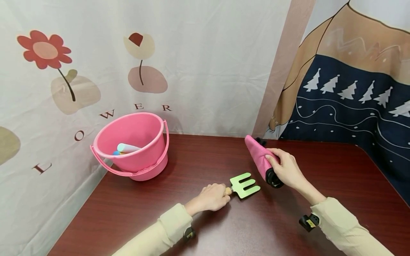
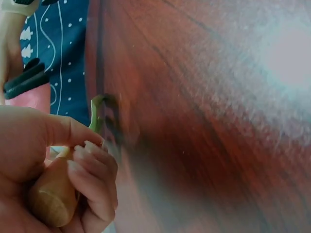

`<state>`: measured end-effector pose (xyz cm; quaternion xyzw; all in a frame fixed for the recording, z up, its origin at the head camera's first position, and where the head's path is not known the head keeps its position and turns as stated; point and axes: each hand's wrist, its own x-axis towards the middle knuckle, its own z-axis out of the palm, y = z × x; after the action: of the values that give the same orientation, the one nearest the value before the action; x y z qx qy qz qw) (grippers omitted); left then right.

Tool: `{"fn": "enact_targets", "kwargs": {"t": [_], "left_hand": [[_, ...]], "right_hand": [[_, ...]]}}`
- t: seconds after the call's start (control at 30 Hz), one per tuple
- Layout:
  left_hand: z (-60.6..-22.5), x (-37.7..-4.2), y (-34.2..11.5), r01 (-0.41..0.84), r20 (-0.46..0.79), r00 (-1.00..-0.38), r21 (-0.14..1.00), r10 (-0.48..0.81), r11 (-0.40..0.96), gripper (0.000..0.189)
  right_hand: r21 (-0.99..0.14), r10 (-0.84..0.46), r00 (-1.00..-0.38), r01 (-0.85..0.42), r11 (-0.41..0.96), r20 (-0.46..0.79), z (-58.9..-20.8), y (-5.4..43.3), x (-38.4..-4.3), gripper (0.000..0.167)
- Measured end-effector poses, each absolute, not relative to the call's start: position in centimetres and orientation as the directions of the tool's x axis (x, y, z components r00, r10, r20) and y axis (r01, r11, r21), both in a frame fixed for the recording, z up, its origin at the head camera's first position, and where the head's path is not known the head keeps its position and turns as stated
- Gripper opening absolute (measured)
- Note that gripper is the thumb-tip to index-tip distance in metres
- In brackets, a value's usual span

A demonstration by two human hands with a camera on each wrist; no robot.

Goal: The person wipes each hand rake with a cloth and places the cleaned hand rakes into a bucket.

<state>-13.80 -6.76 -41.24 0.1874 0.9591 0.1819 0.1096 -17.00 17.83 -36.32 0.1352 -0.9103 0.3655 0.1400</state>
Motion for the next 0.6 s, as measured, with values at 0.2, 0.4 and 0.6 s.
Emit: {"fn": "enact_targets", "kwargs": {"t": [0.2,0.4,0.6], "left_hand": [[-41.0,-14.5,-7.2,0.301,-0.087,-0.926,0.415,0.367,0.859,0.019],[-40.6,-15.1,-7.2,0.305,-0.007,-0.938,0.461,0.348,0.833,0.021],[-40.3,-15.0,-6.9,0.337,0.053,-0.933,0.481,0.357,0.810,0.028]], "right_hand": [[-0.583,-0.191,-0.899,-0.405,0.704,0.394,-36.8,17.0,-16.5,0.025],[-0.446,-0.279,-0.818,-0.522,0.727,0.503,-37.3,15.5,-15.8,0.024],[-0.201,-0.383,-0.636,-0.652,0.731,0.670,-38.3,13.9,-15.0,0.029]]}}
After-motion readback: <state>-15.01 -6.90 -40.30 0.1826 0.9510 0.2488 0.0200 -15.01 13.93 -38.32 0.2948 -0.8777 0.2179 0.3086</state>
